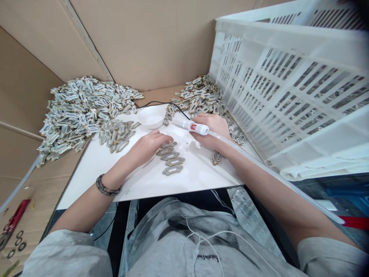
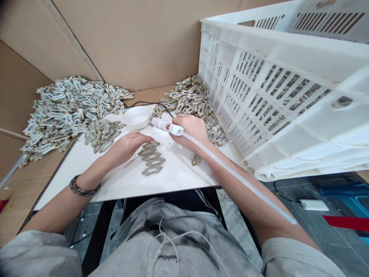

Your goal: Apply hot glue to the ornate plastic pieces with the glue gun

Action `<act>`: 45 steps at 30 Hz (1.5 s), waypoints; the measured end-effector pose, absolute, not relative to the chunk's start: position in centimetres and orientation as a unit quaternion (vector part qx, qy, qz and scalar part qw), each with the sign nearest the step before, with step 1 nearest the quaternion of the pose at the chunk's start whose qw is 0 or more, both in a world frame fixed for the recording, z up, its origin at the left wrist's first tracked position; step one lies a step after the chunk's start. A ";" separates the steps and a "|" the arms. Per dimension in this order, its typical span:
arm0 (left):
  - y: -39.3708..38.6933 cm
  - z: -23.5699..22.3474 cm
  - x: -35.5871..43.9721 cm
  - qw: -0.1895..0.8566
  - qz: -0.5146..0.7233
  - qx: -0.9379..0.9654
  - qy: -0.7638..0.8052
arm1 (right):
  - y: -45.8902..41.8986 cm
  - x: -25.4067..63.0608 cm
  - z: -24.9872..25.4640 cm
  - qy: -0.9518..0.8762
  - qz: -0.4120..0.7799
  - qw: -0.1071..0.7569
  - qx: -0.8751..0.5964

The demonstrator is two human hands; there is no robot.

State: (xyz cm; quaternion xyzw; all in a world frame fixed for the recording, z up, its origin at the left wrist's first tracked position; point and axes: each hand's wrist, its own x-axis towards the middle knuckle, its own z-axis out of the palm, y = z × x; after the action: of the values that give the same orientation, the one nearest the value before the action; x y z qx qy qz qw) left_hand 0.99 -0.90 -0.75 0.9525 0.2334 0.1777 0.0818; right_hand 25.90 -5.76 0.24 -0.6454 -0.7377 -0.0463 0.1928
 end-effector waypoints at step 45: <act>0.2 0.1 -1.1 0.088 0.085 0.941 0.315 | -5.8 25.9 0.3 -0.721 -0.040 0.206 -0.661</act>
State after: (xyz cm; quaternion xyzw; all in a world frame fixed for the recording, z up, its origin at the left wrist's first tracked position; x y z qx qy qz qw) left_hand -1.15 0.24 0.08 0.9411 0.3152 0.0849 0.0880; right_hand 25.92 -5.83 0.33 -0.6608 -0.7206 -0.0396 0.2061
